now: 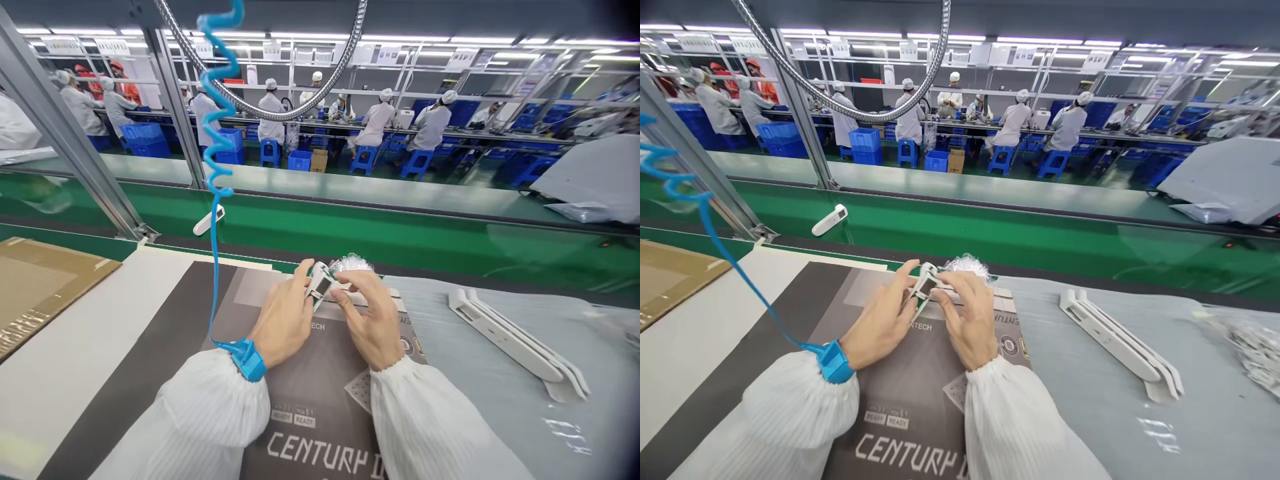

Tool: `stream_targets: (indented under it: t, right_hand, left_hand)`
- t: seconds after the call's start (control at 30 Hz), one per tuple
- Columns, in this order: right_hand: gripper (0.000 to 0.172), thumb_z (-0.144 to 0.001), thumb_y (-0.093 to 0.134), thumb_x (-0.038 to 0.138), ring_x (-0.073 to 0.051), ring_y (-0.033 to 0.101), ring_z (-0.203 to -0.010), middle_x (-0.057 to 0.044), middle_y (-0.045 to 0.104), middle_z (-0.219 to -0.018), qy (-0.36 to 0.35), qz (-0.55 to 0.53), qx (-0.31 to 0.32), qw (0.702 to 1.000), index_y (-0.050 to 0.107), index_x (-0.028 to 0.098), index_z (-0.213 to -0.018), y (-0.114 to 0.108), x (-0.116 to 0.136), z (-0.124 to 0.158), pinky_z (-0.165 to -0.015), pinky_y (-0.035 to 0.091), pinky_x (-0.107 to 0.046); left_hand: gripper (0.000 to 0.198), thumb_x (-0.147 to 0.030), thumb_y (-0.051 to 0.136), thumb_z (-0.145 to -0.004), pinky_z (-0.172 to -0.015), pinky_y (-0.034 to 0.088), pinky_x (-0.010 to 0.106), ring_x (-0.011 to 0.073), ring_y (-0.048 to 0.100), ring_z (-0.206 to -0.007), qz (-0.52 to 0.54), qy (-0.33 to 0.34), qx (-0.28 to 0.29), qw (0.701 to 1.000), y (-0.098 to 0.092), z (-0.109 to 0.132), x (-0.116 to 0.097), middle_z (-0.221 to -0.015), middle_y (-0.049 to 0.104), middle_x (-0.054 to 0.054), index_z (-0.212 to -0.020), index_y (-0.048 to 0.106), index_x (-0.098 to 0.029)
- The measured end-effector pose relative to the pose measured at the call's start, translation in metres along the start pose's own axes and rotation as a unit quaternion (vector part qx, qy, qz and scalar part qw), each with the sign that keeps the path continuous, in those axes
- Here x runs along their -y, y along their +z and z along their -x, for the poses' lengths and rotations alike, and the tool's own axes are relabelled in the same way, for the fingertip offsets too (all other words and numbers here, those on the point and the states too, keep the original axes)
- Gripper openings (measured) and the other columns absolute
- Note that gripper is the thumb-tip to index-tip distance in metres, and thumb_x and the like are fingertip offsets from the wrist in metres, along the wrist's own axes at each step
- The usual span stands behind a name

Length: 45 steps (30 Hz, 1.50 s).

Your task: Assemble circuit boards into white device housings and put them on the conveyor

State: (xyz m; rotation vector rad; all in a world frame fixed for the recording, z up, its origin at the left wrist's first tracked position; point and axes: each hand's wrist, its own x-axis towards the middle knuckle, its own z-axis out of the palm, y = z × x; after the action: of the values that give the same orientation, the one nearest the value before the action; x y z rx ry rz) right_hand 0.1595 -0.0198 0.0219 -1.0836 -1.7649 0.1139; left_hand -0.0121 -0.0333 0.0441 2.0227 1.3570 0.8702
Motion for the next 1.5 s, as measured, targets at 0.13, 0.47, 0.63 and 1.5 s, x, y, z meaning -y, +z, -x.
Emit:
stream_targets:
  t: [0.13,0.47,0.63,1.5]
  right_hand:
    - [0.007,-0.092,0.062,0.028,-0.02,0.057,-0.092,0.0,0.07,-0.1,-0.02,0.123,0.031,0.992,0.068,0.027,-0.09,0.001,-0.003,0.002,-0.083,0.032,-0.037]
    - [0.024,-0.085,0.061,0.043,-0.02,0.056,-0.077,-0.002,0.066,-0.079,0.273,-0.008,0.139,0.952,0.066,0.021,-0.078,0.005,-0.014,0.009,-0.074,0.04,-0.033]
    - [0.04,-0.076,0.068,0.055,-0.018,0.053,-0.071,-0.005,0.067,-0.083,0.34,-0.142,0.071,0.927,0.068,0.017,-0.088,0.011,-0.01,0.009,-0.07,0.042,-0.033]
    - [0.024,-0.09,0.05,0.037,-0.024,0.06,-0.096,-0.007,0.068,-0.094,0.254,0.384,0.076,0.884,0.067,0.02,-0.09,-0.108,-0.079,-0.012,-0.079,0.033,-0.036]
  left_hand:
    - [0.053,-0.013,0.036,-0.093,-0.09,0.042,0.043,0.0278,0.062,-0.107,-0.077,0.017,0.036,0.996,0.005,0.0,0.005,-0.121,0.067,0.01,-0.146,0.029,-0.018]
    - [0.021,-0.027,0.053,-0.09,-0.076,0.044,0.038,0.0326,0.065,-0.098,-0.147,-0.154,0.061,0.975,-0.001,-0.002,0.009,-0.104,0.07,0.011,-0.106,0.066,-0.02]
    - [0.022,-0.02,0.052,-0.09,-0.084,0.044,0.034,0.0249,0.063,-0.099,-0.033,-0.126,0.005,0.991,0.006,-0.005,0.008,-0.107,0.069,0.01,-0.108,0.066,-0.018]
    - [0.028,-0.044,0.051,-0.085,-0.064,0.048,0.031,0.0233,0.067,-0.062,0.11,-0.258,-0.119,0.953,-0.003,-0.018,0.027,-0.063,0.067,0.001,-0.098,0.061,-0.021]
